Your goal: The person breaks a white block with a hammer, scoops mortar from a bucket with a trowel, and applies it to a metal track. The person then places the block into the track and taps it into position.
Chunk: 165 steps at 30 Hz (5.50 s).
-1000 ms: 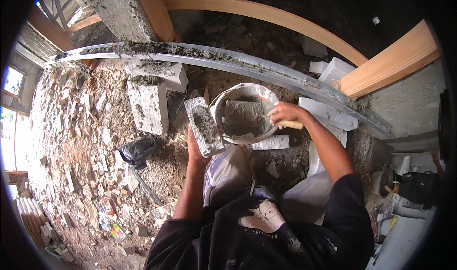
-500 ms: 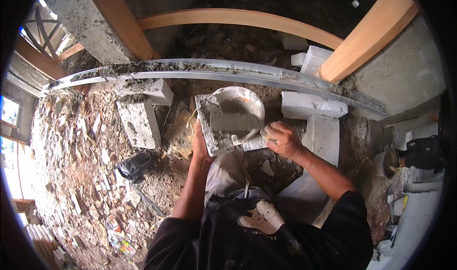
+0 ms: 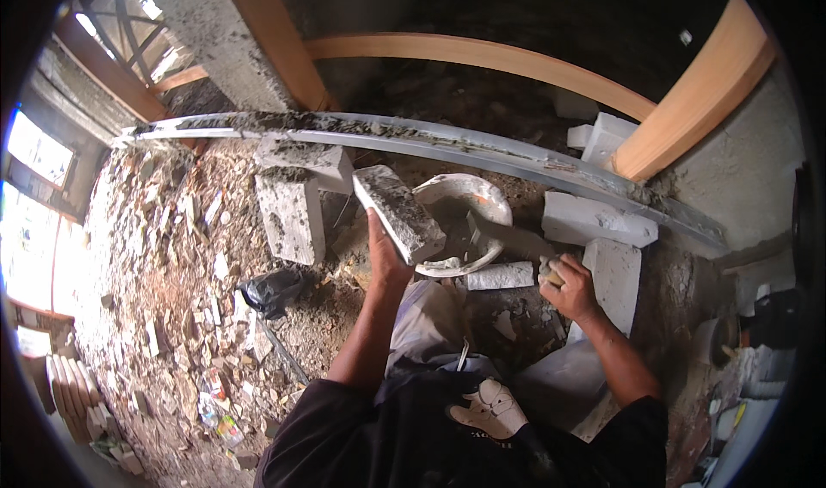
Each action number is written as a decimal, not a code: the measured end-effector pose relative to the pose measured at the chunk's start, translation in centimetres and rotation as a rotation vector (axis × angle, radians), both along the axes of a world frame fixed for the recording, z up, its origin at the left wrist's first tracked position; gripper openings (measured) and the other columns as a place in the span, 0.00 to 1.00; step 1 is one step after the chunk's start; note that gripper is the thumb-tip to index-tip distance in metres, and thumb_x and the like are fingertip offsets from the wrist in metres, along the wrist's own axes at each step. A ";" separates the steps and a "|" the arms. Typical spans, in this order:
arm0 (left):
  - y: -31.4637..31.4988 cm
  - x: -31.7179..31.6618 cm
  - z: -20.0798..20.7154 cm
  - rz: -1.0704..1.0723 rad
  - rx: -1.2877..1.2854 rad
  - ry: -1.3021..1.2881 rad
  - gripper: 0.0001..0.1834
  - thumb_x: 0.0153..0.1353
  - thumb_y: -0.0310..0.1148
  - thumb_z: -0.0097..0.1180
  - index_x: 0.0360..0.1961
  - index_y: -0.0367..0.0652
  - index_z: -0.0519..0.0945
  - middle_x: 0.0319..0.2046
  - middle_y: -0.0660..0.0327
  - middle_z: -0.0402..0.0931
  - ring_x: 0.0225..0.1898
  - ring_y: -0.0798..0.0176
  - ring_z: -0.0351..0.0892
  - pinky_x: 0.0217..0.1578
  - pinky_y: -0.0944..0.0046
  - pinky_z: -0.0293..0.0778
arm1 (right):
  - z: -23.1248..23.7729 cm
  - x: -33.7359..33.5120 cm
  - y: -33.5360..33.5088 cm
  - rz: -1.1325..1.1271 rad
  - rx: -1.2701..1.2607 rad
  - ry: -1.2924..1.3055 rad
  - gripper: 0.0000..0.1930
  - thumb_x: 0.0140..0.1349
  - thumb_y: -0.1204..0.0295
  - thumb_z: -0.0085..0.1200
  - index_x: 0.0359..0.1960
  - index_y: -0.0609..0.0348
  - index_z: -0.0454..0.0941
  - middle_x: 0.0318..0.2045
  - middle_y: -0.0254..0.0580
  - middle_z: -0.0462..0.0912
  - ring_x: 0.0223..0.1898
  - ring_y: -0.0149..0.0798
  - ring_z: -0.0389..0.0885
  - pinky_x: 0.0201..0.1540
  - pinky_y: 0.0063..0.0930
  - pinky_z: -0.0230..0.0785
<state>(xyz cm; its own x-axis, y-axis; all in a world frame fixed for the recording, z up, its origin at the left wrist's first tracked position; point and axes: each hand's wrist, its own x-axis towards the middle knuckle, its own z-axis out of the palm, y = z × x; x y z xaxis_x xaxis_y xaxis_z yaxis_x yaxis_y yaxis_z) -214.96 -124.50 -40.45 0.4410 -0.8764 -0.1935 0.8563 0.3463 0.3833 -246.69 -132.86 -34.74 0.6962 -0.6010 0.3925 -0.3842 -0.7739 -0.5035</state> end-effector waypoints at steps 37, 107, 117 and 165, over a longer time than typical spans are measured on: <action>7.2 5.3 0.3 -0.264 0.154 -0.446 0.21 0.60 0.36 0.57 0.52 0.43 0.69 0.49 0.50 0.74 0.50 0.55 0.74 0.50 0.56 0.71 | 3.0 15.1 -3.7 -0.095 1.073 -0.824 0.20 0.45 0.68 0.65 0.41 0.55 0.74 0.34 0.30 0.76 0.38 0.29 0.73 0.46 0.27 0.66; -0.4 3.9 -0.9 -0.084 0.081 0.029 0.28 0.53 0.45 0.58 0.53 0.43 0.71 0.42 0.57 0.78 0.42 0.54 0.79 0.47 0.51 0.75 | 0.1 5.1 -2.6 0.101 -0.137 0.106 0.18 0.42 0.75 0.62 0.38 0.64 0.77 0.35 0.45 0.77 0.37 0.46 0.78 0.39 0.37 0.73; -1.0 3.1 -0.5 0.104 0.160 -0.098 0.33 0.53 0.52 0.58 0.57 0.47 0.68 0.46 0.61 0.74 0.45 0.58 0.75 0.47 0.57 0.73 | -0.5 3.2 -2.4 0.070 -0.306 0.020 0.14 0.41 0.75 0.63 0.31 0.57 0.74 0.33 0.37 0.74 0.36 0.41 0.74 0.40 0.37 0.69; 2.5 9.5 -2.5 0.271 0.074 -0.297 0.26 0.50 0.31 0.57 0.52 0.38 0.67 0.44 0.56 0.72 0.46 0.59 0.73 0.49 0.59 0.70 | -5.3 12.4 -13.0 0.352 1.058 0.771 0.18 0.54 0.69 0.60 0.43 0.69 0.79 0.31 0.46 0.84 0.27 0.32 0.84 0.32 0.26 0.73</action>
<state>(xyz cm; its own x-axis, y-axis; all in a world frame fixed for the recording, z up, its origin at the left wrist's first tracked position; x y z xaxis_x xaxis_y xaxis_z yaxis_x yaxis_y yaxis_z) -205.45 -122.03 -42.92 0.7002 -0.7093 -0.0809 0.5859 0.5063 0.6327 -234.31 -145.91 -40.03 0.7052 -0.1154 -0.6995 -0.7001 -0.2685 -0.6616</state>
